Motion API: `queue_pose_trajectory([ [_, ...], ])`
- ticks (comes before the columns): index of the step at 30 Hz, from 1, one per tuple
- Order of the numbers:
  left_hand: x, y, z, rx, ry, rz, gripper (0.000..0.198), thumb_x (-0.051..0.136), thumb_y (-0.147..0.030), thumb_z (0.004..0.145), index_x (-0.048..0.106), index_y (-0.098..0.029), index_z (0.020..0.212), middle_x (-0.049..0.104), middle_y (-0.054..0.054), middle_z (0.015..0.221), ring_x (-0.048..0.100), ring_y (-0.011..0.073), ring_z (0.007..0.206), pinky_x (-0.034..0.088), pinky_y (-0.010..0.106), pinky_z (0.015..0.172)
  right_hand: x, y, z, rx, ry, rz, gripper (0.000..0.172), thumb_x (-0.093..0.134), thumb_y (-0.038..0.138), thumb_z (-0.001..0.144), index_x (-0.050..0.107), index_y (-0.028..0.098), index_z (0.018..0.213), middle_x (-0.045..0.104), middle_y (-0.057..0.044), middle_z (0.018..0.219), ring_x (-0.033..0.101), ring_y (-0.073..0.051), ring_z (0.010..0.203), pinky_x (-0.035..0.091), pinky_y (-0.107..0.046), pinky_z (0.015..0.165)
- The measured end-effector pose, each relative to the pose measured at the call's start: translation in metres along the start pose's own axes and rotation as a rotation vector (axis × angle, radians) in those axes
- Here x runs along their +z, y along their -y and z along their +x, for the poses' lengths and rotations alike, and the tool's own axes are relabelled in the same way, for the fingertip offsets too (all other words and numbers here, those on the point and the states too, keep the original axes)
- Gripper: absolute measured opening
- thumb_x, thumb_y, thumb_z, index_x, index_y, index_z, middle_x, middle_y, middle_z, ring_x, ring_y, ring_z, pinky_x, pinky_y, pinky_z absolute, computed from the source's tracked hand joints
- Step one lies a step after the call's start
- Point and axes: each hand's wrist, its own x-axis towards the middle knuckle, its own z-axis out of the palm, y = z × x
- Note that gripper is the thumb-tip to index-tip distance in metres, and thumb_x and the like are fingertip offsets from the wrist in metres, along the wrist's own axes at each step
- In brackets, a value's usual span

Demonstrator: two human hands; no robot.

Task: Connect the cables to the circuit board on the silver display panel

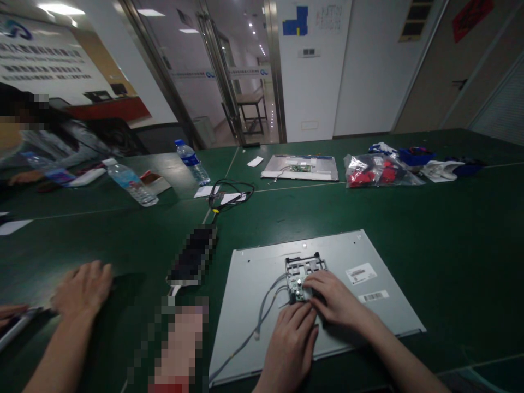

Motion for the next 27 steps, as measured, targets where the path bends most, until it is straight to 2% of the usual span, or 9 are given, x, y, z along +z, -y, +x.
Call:
queue_pose_trajectory([
  [12, 0.0, -0.001, -0.001, 0.02, -0.003, -0.003, 0.039, 0.05, -0.012, 0.09, 0.056, -0.021, 0.127, 0.061, 0.01, 0.126, 0.056, 0.0267, 0.117, 0.049, 0.047, 0.098, -0.002, 0.001, 0.0, 0.014, 0.011, -0.001, 0.039, 0.054, 0.009, 0.086, 0.058, 0.021, 0.123, 0.062, -0.007, 0.12, 0.053, -0.021, 0.112, 0.041, -0.039, 0.101],
  [17, 0.002, 0.0, -0.002, -0.031, -0.114, -0.05, 0.03, 0.049, -0.012, 0.091, 0.059, -0.021, 0.117, 0.064, 0.009, 0.113, 0.06, 0.0236, 0.104, 0.051, 0.042, 0.091, 0.001, -0.001, -0.002, 0.021, -0.002, -0.006, 0.04, 0.055, 0.009, 0.085, 0.059, 0.021, 0.123, 0.062, -0.007, 0.12, 0.053, -0.021, 0.111, 0.042, -0.038, 0.1],
  [22, -0.001, 0.016, -0.003, -0.184, -0.239, -0.031, 0.016, 0.049, -0.018, 0.092, 0.059, -0.021, 0.105, 0.064, 0.007, 0.098, 0.061, 0.0221, 0.092, 0.051, 0.038, 0.081, -0.002, 0.0, -0.003, 0.011, -0.008, -0.006, 0.041, 0.055, 0.009, 0.086, 0.058, 0.022, 0.124, 0.062, -0.007, 0.12, 0.053, -0.021, 0.112, 0.041, -0.039, 0.101],
  [27, -0.015, 0.041, -0.002, -0.257, -0.216, 0.126, 0.019, 0.055, -0.021, 0.089, 0.06, -0.02, 0.107, 0.062, 0.008, 0.102, 0.059, 0.0238, 0.092, 0.049, 0.04, 0.079, -0.005, 0.002, -0.003, 0.015, 0.0, -0.018, 0.041, 0.055, 0.008, 0.086, 0.057, 0.022, 0.125, 0.062, -0.007, 0.121, 0.053, -0.021, 0.112, 0.042, -0.039, 0.101],
])
